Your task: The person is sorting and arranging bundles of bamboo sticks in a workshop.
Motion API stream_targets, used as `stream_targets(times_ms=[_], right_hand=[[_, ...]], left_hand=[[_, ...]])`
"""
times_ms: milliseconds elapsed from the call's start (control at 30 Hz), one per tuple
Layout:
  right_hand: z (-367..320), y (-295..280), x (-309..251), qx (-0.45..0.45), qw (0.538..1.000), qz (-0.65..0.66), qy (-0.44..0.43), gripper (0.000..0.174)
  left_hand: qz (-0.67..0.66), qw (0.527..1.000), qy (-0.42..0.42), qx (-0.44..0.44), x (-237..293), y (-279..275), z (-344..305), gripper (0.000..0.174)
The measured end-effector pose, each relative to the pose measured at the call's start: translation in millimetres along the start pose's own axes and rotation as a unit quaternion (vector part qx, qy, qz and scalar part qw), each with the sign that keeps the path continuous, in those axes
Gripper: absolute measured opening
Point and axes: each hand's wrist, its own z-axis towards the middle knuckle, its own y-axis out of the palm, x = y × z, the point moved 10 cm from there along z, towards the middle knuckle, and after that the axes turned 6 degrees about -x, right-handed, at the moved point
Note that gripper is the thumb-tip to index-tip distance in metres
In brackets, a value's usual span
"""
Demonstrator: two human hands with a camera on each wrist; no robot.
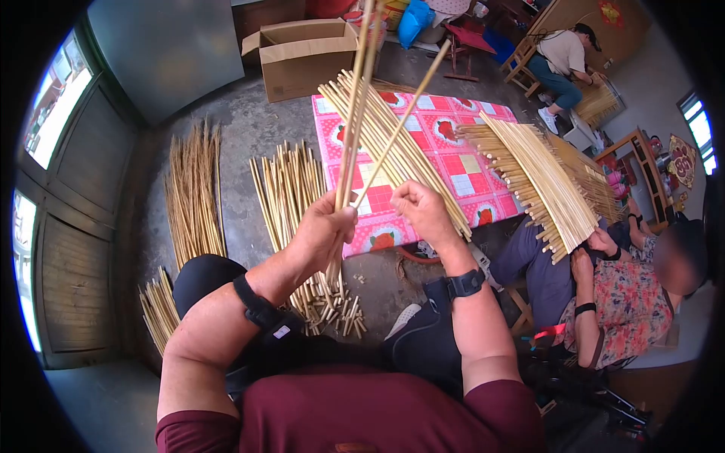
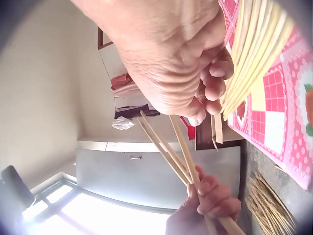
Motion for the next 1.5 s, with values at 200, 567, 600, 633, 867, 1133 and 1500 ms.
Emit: stream_targets(times_ms=[200,567,600,633,867,1133,1500], right_hand=[[0,-55,9,0.088,0.996,0.02,0.015,0.015],[-12,51,-9,-0.165,0.96,0.221,0.044,0.033],[-12,52,-7,-0.169,0.961,0.216,0.048,0.032],[-10,52,-3,-0.164,0.961,0.215,0.048,0.031],[-4,53,19,-0.132,0.957,0.243,0.087,0.036],[-7,59,12,-0.138,0.963,0.21,0.094,0.039],[0,-47,12,0.081,0.996,0.041,0.019,0.03]], left_hand=[[-0.064,0.997,-0.009,-0.03,7,5,1,0.023],[-0.063,0.955,-0.15,-0.247,-39,61,-17,0.03],[-0.068,0.955,-0.152,-0.244,-39,62,-16,0.03],[-0.075,0.955,-0.155,-0.24,-41,62,-16,0.03],[-0.106,0.953,-0.156,-0.238,-36,65,-15,0.034],[-0.089,0.964,-0.133,-0.214,-33,57,-8,0.03],[-0.048,0.993,0.067,0.08,17,-24,9,0.017]])
